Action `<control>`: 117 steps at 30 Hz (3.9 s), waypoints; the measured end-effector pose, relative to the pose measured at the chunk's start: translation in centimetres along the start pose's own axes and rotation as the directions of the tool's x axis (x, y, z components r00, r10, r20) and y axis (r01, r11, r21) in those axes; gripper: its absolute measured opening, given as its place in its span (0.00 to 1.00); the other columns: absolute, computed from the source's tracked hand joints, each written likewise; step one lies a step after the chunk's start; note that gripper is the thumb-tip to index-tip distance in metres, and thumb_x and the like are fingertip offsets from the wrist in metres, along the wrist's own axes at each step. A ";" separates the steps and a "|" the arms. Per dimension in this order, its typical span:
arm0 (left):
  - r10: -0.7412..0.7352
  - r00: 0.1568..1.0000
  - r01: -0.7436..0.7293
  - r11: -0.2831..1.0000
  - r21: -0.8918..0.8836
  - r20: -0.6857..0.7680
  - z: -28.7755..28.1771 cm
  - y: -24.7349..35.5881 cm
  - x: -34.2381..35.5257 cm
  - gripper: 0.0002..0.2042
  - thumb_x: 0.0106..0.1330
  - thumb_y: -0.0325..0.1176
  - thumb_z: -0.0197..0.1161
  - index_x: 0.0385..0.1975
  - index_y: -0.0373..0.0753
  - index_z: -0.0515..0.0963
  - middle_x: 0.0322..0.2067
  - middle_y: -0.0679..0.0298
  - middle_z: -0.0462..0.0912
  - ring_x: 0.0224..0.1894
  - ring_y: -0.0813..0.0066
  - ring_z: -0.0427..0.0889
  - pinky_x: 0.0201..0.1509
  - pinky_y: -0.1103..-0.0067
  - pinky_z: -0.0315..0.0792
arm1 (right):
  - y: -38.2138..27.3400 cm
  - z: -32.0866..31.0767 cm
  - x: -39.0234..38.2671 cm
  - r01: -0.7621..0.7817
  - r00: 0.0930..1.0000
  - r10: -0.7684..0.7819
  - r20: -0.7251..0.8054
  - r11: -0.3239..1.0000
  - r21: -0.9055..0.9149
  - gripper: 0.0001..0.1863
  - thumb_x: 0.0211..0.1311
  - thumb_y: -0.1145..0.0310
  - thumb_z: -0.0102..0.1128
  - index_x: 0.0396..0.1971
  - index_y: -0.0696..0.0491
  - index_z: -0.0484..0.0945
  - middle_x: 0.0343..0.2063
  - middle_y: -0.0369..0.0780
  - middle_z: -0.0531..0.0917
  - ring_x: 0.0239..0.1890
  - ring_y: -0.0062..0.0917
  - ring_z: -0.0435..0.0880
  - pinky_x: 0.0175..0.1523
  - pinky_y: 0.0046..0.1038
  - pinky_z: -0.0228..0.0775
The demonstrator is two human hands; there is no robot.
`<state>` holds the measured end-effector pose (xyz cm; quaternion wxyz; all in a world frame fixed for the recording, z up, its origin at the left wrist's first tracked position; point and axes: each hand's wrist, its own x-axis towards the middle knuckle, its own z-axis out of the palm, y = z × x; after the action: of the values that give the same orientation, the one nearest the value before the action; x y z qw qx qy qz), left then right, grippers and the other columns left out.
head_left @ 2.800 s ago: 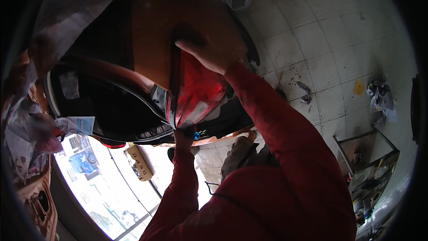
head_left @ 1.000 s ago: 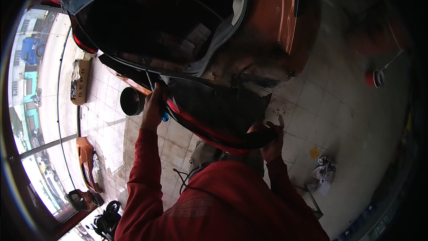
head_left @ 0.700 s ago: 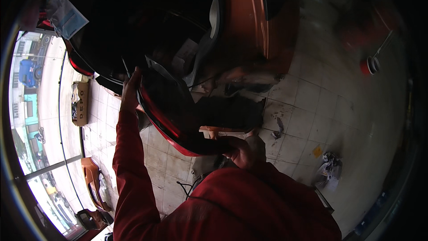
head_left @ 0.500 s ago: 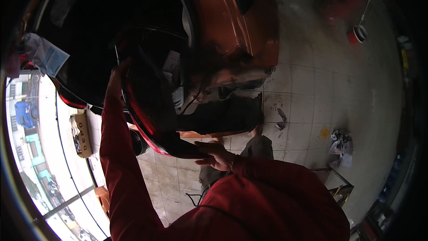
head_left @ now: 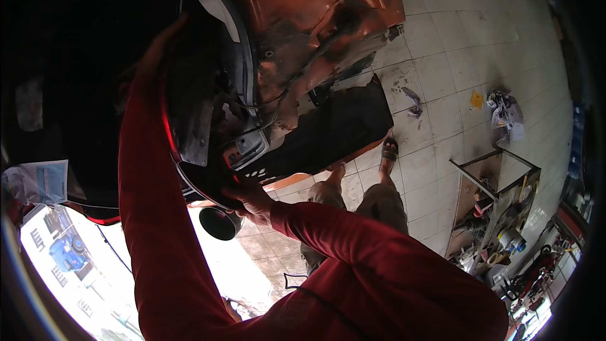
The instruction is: The person uses a blue pry tool to remove a red trim piece from the rear bumper of an orange car. After removing the trim, the person aligns and snaps the bumper cover back into place, then presses along the edges to secure it.
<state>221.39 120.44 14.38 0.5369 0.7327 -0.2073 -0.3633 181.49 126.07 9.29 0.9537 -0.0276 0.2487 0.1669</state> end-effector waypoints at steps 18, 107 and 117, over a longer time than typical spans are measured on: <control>-0.188 0.953 0.215 0.972 0.092 -0.239 1.0 -2.6 -11.1 0.31 0.71 0.65 0.59 0.49 0.39 0.82 0.37 0.70 0.79 0.42 0.80 0.78 0.46 0.77 0.71 | -0.7 -0.6 4.6 0.171 0.963 -0.196 -0.185 0.975 -0.146 0.27 0.66 0.58 0.72 0.59 0.42 0.70 0.34 0.35 0.87 0.26 0.21 0.87 0.19 0.20 0.61; -0.303 0.387 0.316 0.931 -0.183 -0.871 25.1 -31.7 -94.8 0.23 0.65 0.33 0.69 0.61 0.39 0.78 0.42 0.48 0.86 0.42 0.55 0.86 0.47 0.67 0.78 | 24.4 -23.1 -14.9 -0.419 0.883 -0.077 -0.464 -0.577 -0.701 0.25 0.65 0.50 0.68 0.51 0.55 0.84 0.33 0.39 0.88 0.31 0.23 0.86 0.37 0.29 0.80; -0.360 0.509 0.302 0.925 -0.230 -0.782 8.3 -29.2 -95.0 0.20 0.64 0.34 0.69 0.56 0.37 0.81 0.38 0.49 0.87 0.40 0.56 0.88 0.48 0.69 0.79 | 35.5 -12.8 5.2 -0.335 0.909 0.135 -0.395 -0.326 -0.884 0.25 0.66 0.50 0.70 0.53 0.54 0.85 0.39 0.36 0.88 0.31 0.18 0.84 0.28 0.21 0.75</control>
<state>150.83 190.93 15.13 0.5147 0.8247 0.2170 -0.0893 168.00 159.39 -3.31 0.4786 -0.7276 0.0780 0.4852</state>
